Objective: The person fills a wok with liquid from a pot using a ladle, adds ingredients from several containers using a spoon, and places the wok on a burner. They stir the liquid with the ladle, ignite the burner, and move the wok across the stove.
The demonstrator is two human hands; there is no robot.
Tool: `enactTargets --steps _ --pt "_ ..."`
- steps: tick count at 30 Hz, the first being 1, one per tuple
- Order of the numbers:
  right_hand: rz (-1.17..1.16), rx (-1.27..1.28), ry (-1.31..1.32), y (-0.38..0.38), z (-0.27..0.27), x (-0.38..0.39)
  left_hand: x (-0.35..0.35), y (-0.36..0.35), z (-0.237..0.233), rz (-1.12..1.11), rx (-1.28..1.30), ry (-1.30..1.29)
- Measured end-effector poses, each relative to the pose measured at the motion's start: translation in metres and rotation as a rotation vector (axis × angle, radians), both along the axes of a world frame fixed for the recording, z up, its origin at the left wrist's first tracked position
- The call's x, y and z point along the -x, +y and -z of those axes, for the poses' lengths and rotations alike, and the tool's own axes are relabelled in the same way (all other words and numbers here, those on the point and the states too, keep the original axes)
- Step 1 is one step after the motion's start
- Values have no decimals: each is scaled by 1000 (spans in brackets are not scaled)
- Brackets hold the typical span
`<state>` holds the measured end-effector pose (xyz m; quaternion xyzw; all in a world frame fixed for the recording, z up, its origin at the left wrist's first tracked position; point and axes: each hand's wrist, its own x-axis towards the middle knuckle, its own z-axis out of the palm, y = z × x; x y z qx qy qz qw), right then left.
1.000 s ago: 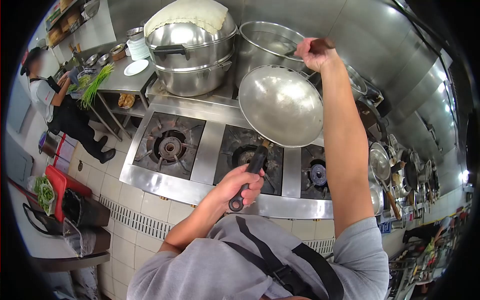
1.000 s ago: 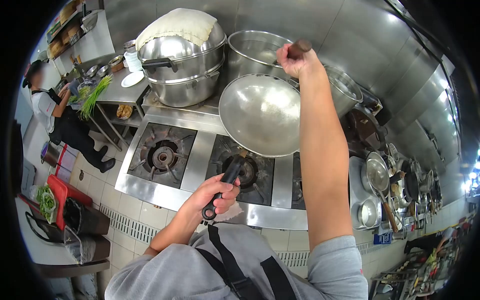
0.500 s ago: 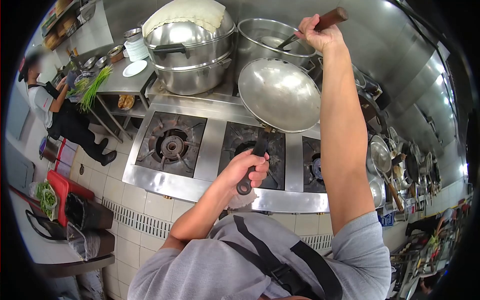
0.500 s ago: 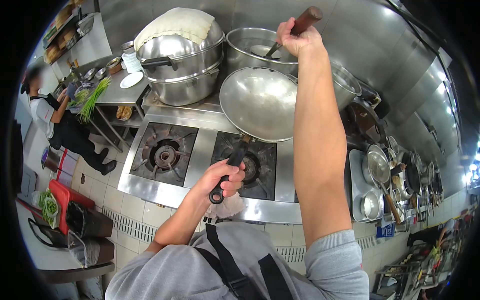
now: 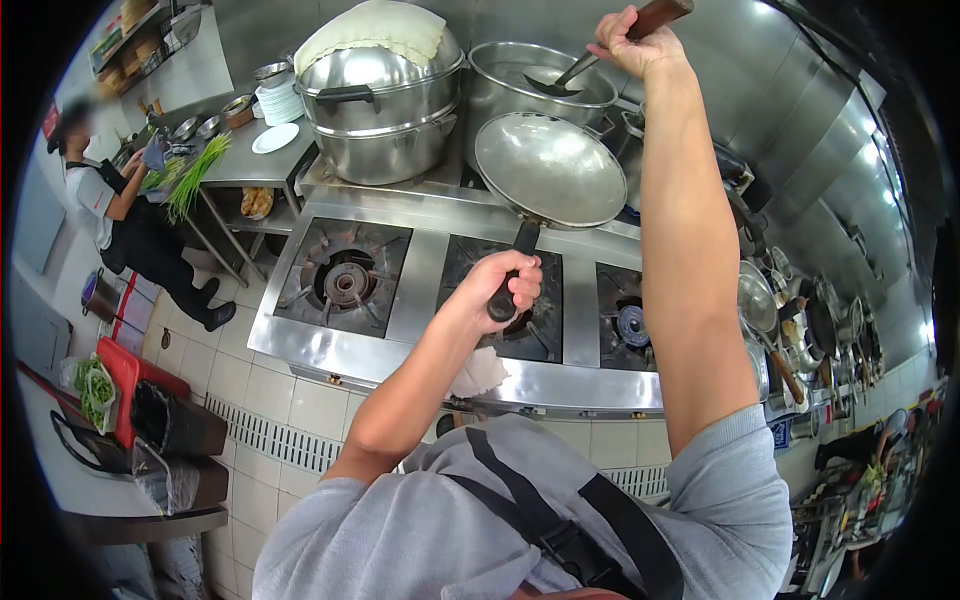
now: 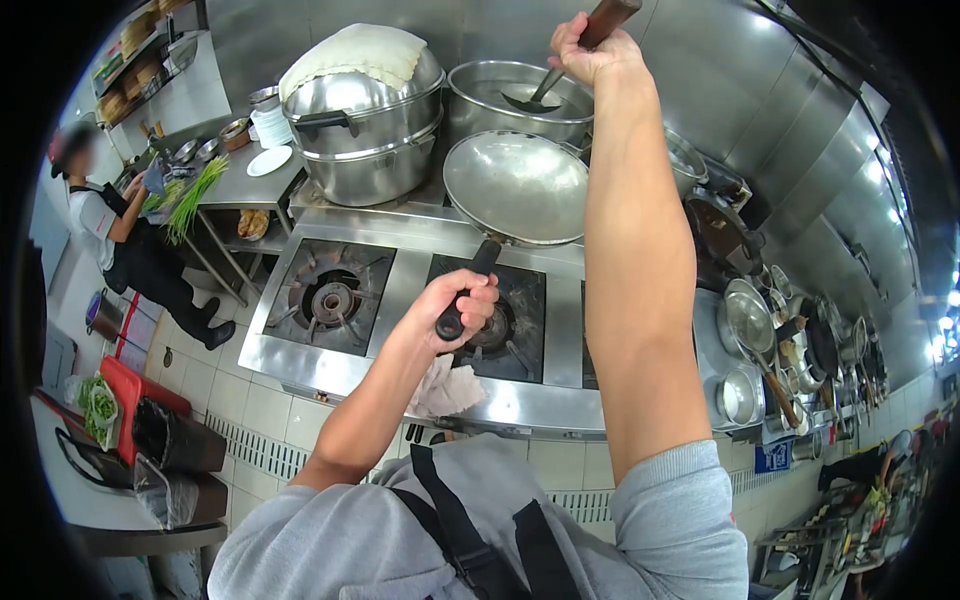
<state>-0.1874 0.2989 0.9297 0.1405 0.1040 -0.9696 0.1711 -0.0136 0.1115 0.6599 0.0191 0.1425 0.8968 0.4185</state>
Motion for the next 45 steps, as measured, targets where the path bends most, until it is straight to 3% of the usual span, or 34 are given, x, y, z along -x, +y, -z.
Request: enactTargets --steps 7,12,17,18,22,25,26,29,31,34,39,41,42,45 --pt "-142 -26 124 24 -18 -55 -2 36 -8 62 -151 -80" --pt "-40 -105 137 37 -22 -145 -4 64 -15 51 -162 -67" --pt "-84 -113 215 57 15 -216 -32 87 -21 -66 -217 -55" --pt "-222 -97 203 65 28 -217 -38 89 -19 -54 -197 -54" --pt "-304 56 215 92 88 -259 -79 90 -9 -96 -175 -54" --pt "-383 -96 238 101 130 -290 -108 87 -3 -93 -176 -104" --pt "-266 -329 348 105 148 -298 -117 85 -2 -89 -165 -110" --pt "-317 -732 393 109 162 -341 -133 80 4 -85 -154 -99" --pt "-346 -925 262 112 161 -358 -138 77 7 -37 -134 -100" --pt "-260 -1315 336 108 169 -389 -144 73 9 -37 -142 -114" --pt "-363 -1471 430 121 181 -386 -130 61 0 -49 -146 -137" --pt "-323 -1680 482 120 192 -384 -119 55 1 -31 -153 -113" --pt "-249 -1879 664 126 205 -375 -115 53 -2 -48 -135 -85" --pt "-183 -2017 573 122 208 -357 -100 41 -7 -55 -97 -87"
